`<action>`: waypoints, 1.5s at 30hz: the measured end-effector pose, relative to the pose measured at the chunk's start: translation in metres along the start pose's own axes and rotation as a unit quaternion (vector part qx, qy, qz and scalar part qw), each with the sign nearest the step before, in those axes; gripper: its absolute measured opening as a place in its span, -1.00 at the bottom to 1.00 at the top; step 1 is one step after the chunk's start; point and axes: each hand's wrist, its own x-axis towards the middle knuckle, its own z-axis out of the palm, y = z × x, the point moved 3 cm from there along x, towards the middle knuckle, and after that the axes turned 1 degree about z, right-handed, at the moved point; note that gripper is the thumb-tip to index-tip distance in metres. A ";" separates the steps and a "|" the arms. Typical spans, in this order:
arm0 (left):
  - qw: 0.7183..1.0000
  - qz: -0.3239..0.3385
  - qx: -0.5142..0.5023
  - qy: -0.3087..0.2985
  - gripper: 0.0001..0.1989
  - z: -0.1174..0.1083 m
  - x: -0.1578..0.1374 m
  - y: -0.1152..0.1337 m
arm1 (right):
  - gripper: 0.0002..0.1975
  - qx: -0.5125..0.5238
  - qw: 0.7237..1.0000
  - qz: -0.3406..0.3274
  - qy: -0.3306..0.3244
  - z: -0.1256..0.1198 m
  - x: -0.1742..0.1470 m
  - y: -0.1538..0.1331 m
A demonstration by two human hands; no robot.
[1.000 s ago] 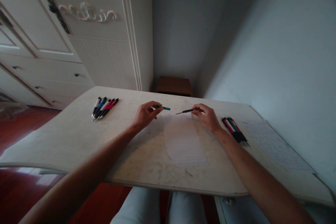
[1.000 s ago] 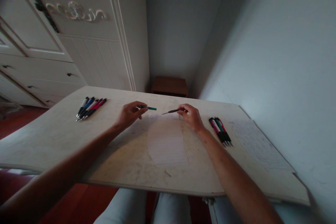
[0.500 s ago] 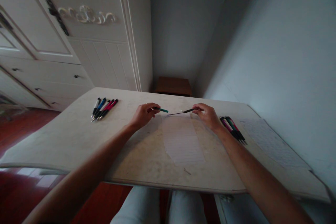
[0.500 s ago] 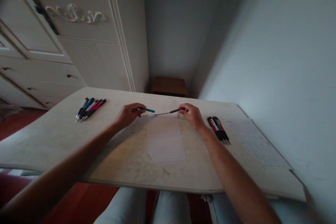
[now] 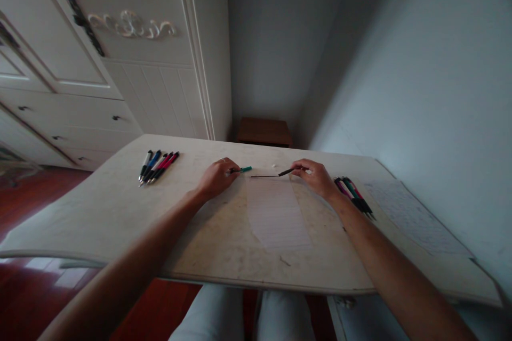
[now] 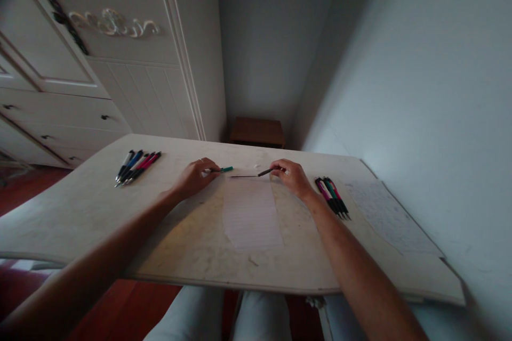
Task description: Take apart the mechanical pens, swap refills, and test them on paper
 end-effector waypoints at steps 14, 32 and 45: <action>0.995 0.027 0.092 -0.036 -0.75 0.019 -0.004 0.023 | -0.83 0.019 1.000 0.012 -0.004 0.010 -0.003 -0.006; 0.997 0.008 0.073 0.032 -0.86 0.025 0.004 0.029 | -0.75 0.019 0.999 0.026 0.020 0.007 -0.004 -0.013; 0.998 0.002 0.042 0.051 -0.86 0.018 0.002 0.031 | -0.75 0.030 0.999 0.030 0.033 0.006 -0.003 -0.011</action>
